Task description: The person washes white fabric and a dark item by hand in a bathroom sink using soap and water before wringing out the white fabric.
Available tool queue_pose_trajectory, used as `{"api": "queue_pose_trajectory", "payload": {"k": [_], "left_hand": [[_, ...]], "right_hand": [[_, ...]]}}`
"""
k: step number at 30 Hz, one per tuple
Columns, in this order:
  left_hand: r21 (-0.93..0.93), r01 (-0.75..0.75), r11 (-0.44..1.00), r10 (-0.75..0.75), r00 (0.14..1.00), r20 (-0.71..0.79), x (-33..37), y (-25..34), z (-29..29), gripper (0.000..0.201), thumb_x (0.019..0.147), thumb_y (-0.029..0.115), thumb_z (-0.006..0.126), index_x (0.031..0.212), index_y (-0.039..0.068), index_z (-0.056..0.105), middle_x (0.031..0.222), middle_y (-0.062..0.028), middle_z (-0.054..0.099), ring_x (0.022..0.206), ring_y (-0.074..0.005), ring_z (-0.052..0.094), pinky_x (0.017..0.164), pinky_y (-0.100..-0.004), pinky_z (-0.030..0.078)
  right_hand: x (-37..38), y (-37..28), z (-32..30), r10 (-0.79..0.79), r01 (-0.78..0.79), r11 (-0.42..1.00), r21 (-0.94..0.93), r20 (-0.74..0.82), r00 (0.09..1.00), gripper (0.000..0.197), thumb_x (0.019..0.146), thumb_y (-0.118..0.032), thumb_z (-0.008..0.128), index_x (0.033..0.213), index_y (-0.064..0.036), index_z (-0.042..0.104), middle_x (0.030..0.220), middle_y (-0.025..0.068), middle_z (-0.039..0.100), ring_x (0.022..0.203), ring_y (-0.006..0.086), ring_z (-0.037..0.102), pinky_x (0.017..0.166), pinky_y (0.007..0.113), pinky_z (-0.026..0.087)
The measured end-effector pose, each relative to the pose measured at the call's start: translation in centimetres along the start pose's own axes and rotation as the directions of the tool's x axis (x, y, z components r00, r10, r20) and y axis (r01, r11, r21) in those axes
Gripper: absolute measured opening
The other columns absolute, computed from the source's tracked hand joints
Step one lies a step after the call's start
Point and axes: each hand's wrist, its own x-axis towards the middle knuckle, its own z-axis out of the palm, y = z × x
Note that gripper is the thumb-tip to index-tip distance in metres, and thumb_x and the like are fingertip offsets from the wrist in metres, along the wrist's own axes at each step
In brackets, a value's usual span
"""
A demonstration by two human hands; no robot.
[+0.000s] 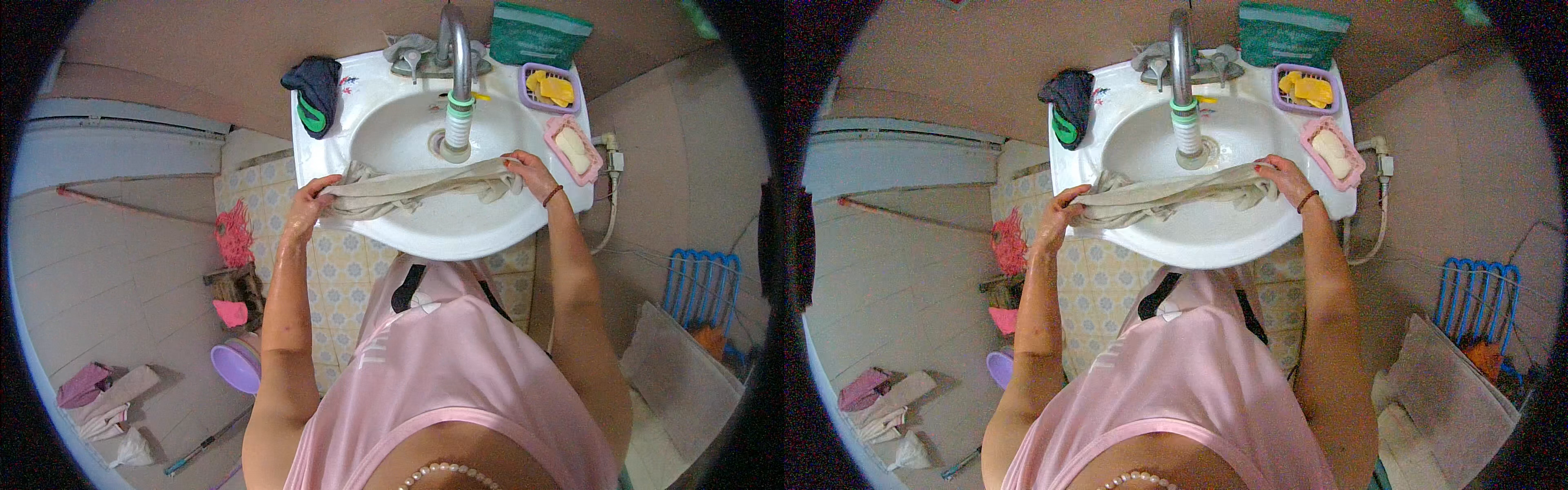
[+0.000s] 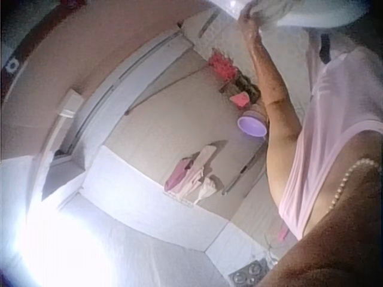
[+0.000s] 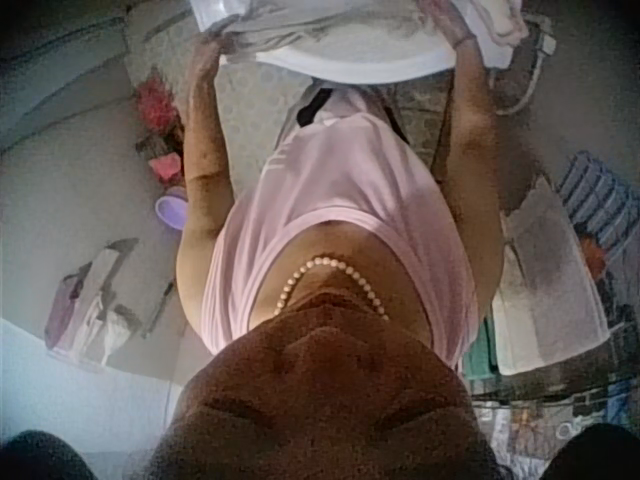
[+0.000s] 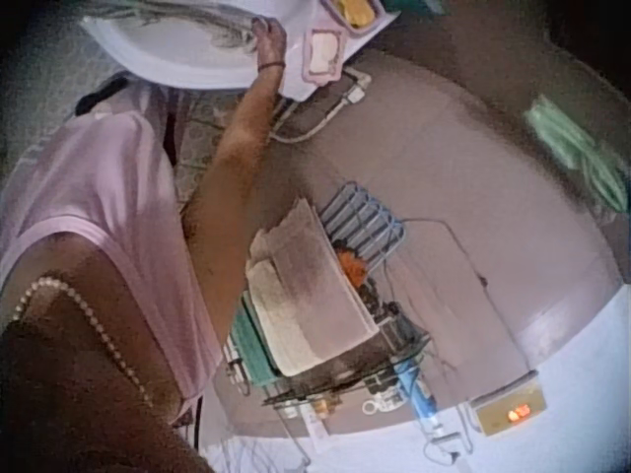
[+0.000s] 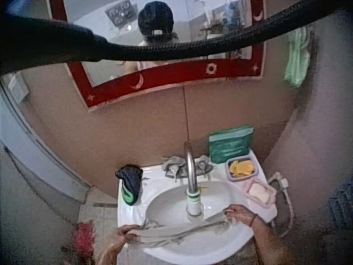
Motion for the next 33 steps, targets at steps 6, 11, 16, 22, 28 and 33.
{"api": "queue_pose_trajectory", "payload": {"k": [6, 11, 16, 22, 28, 33], "left_hand": [[0.461, -0.037, 0.887, 0.01, 0.998, 0.059, 0.4, 0.2, 0.9, 0.025, 0.067, 0.013, 0.06, 0.089, 0.004, 0.057, 0.085, -0.0093, 0.057, 0.078, -0.0161, 0.052, 0.069, -0.0252, 0.04], [0.654, -0.18, 0.735, 0.167, 0.982, 0.082, 0.5, 0.0, 0.8, 0.013, 0.068, 0.016, 0.06, 0.078, 0.007, 0.057, 0.074, -0.0058, 0.055, 0.074, -0.0174, 0.051, 0.068, -0.0251, 0.039], [0.123, -0.238, 0.963, 0.226, 0.969, 0.102, 0.0, 0.3, 0.7, 0.009, 0.071, 0.007, 0.056, 0.077, 0.005, 0.05, 0.072, 0.0004, 0.048, 0.063, -0.0089, 0.045, 0.058, -0.0205, 0.037], [-0.052, -0.196, 0.979, 0.199, 0.976, 0.086, -0.2, 1.9, 1.0, 0.006, 0.074, 0.007, 0.052, 0.076, 0.006, 0.046, 0.07, 0.0042, 0.043, 0.063, -0.0038, 0.038, 0.059, -0.0172, 0.033], [0.264, -0.151, 0.953, 0.127, 0.986, 0.104, 0.7, 1.3, 4.0, 0.02, 0.077, 0.015, 0.05, 0.092, 0.003, 0.055, 0.083, -0.0048, 0.054, 0.076, -0.0131, 0.047, 0.069, -0.023, 0.037], [-0.233, -0.155, 0.96, 0.205, 0.957, 0.206, 2.1, 1.6, 6.4, 0.026, 0.08, 0.024, 0.045, 0.089, 0.001, 0.052, 0.091, -0.0068, 0.053, 0.082, -0.0167, 0.05, 0.075, -0.0277, 0.039]], "right_hand": [[0.2, 0.9, 0.7, 0.046, -0.001, 0.951, -0.309, 0.139, 0.989, 0.017, 0.071, -0.015, 0.055, 0.083, -0.0035, 0.053, 0.071, 0.0014, 0.054, 0.066, 0.008, 0.048, 0.061, 0.02, 0.039], [1.4, -0.7, 6.0, -0.321, 0.313, 0.25, -0.916, 0.227, 0.92, 0.017, 0.073, -0.017, 0.054, 0.083, -0.0047, 0.056, 0.073, 0.0081, 0.057, 0.067, 0.0189, 0.054, 0.063, 0.028, 0.042], [2.1, -0.7, 13.3, -0.238, 0.357, 0.816, -0.455, 0.298, 0.925, 0.02, 0.073, -0.019, 0.055, 0.086, -0.0038, 0.055, 0.08, 0.0093, 0.056, 0.073, 0.0199, 0.052, 0.066, 0.029, 0.041], [0.3, -2.3, 11.3, -0.247, 0.344, 0.873, -0.345, 0.296, 0.923, 0.024, 0.066, -0.016, 0.062, 0.085, -0.0039, 0.053, 0.076, 0.0028, 0.053, 0.071, 0.0108, 0.048, 0.065, 0.023, 0.04], [-1.4, -2.5, 8.4, -0.175, 0.048, 0.9, 0.432, 0.259, 0.95, 0.017, 0.072, -0.009, 0.056, 0.087, -0.0016, 0.051, 0.085, 0.002, 0.051, 0.078, 0.0099, 0.047, 0.072, 0.022, 0.039], [-2.7, -3.3, 7.5, -0.086, -0.143, 0.611, 0.779, 0.246, 0.966, 0.014, 0.074, -0.008, 0.053, 0.085, -0.0015, 0.049, 0.087, 0.0035, 0.051, 0.083, 0.012, 0.048, 0.076, 0.025, 0.038]]}}
